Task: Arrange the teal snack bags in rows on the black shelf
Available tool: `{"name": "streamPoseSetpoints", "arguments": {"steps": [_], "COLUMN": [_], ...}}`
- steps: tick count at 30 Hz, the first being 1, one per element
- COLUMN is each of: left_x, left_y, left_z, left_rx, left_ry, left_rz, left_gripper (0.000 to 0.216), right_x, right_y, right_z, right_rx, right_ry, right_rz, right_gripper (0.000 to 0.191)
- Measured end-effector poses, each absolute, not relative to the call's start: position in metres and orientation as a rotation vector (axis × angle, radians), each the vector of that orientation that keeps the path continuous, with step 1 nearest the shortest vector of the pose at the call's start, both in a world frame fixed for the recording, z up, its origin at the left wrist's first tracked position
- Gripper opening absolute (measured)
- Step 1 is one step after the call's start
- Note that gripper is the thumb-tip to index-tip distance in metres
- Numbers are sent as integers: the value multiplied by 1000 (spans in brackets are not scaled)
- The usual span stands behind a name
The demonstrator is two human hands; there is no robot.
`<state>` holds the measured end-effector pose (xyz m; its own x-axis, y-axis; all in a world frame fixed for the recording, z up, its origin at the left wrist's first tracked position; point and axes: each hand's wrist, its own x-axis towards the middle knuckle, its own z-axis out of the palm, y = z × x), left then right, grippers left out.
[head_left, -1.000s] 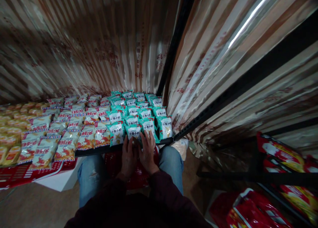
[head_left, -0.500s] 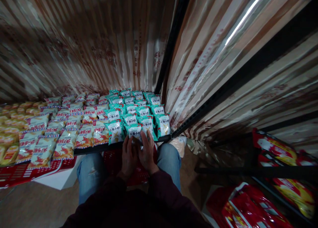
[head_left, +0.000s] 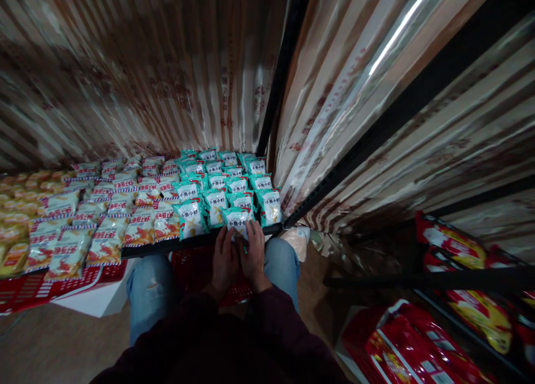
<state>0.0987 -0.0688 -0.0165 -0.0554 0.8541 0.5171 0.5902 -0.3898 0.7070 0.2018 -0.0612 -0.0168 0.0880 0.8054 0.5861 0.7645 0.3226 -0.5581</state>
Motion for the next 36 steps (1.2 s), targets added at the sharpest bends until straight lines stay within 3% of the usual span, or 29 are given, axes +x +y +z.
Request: {"name": "streamPoseSetpoints", "arguments": {"steps": [15,36], "left_x": [109,117], "left_y": [-55,-35], "left_z": [-18,-7], "left_rx": [1949,1881], "left_ry": [1448,1458], "left_rz": [1314,1291], "left_gripper": [45,44], "right_x": [215,213], "right_y": [-38,-7], "right_z": [-34,-46], "right_rx": [-1447,-1451], "right_ry": [-1620,-1529], "right_rz": [204,44], "right_gripper": [62,61]}}
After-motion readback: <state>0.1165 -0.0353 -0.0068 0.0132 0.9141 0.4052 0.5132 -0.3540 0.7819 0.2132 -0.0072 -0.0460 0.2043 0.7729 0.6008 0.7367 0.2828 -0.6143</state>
